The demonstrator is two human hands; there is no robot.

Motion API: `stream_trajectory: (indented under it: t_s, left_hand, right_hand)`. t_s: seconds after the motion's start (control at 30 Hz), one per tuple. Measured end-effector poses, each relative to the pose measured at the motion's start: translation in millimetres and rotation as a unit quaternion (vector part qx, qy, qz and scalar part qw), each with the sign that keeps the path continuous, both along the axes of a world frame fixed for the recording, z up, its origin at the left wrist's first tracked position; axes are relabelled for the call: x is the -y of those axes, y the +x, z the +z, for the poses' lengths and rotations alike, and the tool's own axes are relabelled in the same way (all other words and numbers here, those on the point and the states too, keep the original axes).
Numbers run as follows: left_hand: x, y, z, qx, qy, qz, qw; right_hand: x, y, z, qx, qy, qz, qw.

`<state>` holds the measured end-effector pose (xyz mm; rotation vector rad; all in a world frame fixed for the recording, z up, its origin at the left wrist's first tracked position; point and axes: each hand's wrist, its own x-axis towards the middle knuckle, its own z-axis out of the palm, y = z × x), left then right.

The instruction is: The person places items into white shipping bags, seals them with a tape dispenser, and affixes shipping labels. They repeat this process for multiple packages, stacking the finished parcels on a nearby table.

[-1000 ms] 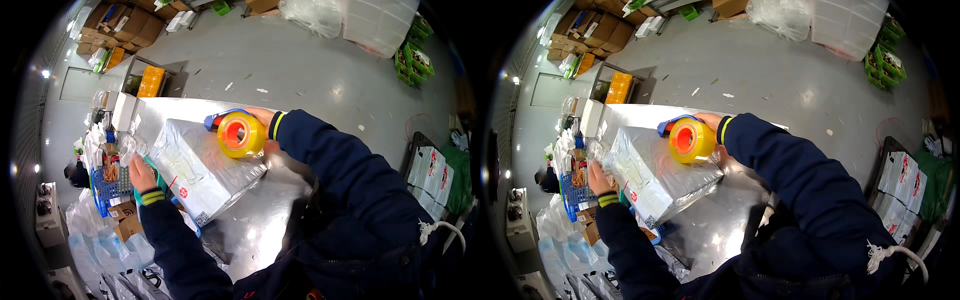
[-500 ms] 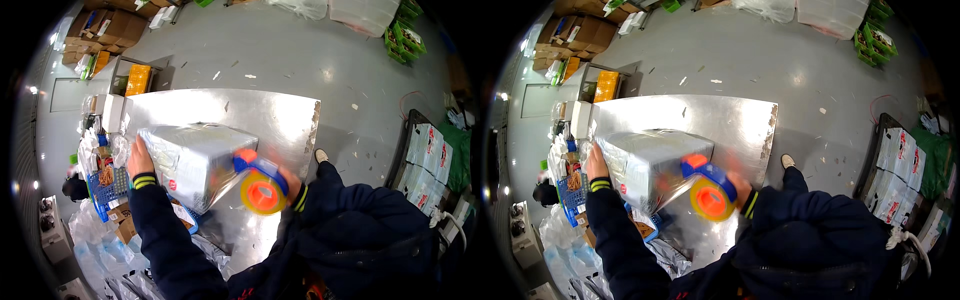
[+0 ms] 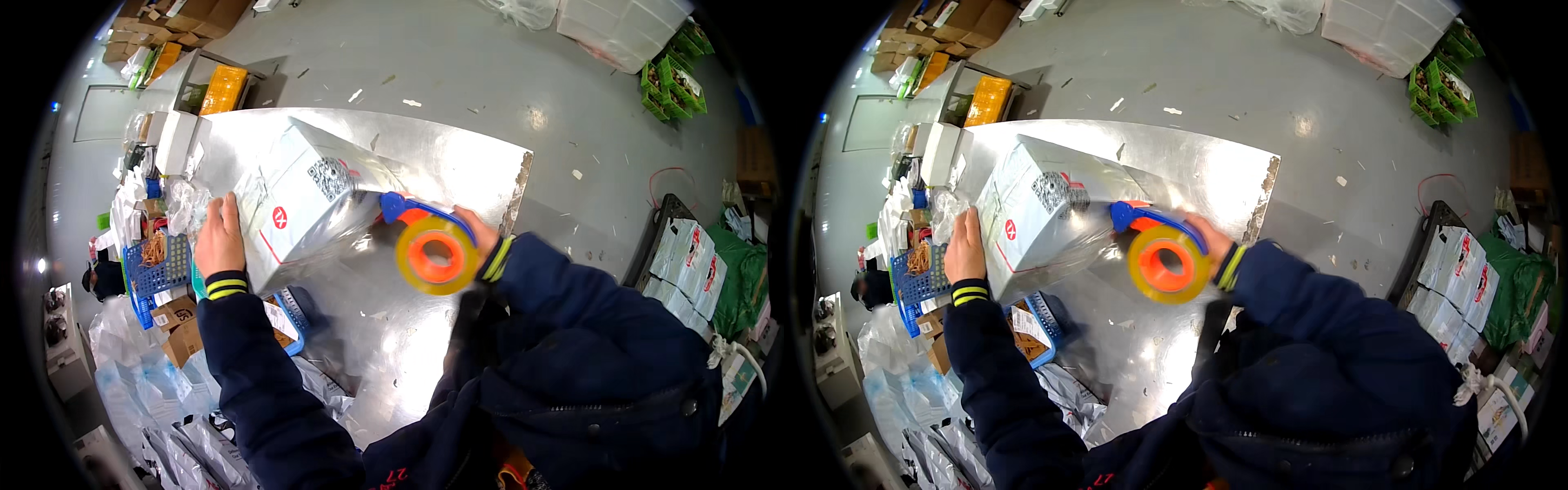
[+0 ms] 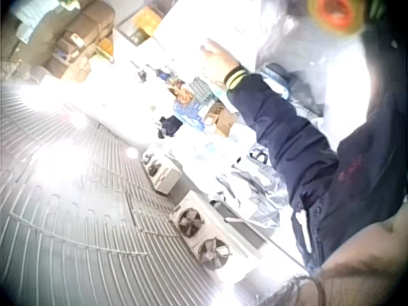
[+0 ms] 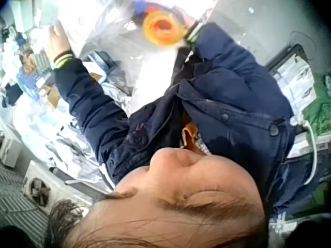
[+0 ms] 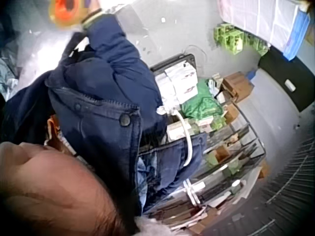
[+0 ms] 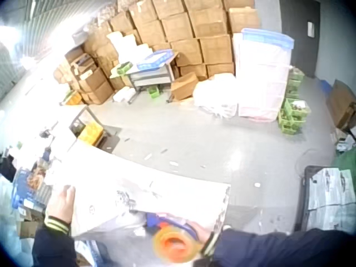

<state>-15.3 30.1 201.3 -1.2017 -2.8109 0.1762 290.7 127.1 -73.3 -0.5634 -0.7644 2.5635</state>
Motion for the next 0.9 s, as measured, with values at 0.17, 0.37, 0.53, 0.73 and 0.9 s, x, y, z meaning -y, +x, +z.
stream_trajectory:
  t_s: [0.17, 0.37, 0.53, 0.73, 0.9]
  left_hand:
    - [27.4, 58.8, 31.6, 0.150, -0.049, -0.027, 0.987]
    - [32.5, 96.0, 8.1, 0.032, 0.037, -0.339, 0.940]
    - [43.5, 95.5, 1.4, 0.023, 0.053, -0.318, 0.946]
    - [34.6, 100.3, -5.8, 0.018, 0.065, -0.306, 0.950]
    - [60.6, 70.4, -17.2, 0.049, 0.175, -0.239, 0.954]
  right_hand:
    - [-66.8, -97.5, 63.1, -0.084, -0.309, 0.022, 0.947]
    - [-87.8, -113.9, 78.3, 0.000, -0.165, 0.114, 0.980]
    - [42.3, 12.0, 60.1, -0.069, -0.197, 0.140, 0.968]
    - [59.1, -1.7, 106.9, 0.221, 0.075, 0.199, 0.952]
    - [82.1, 16.1, 132.7, 0.180, 0.464, 0.306, 0.811]
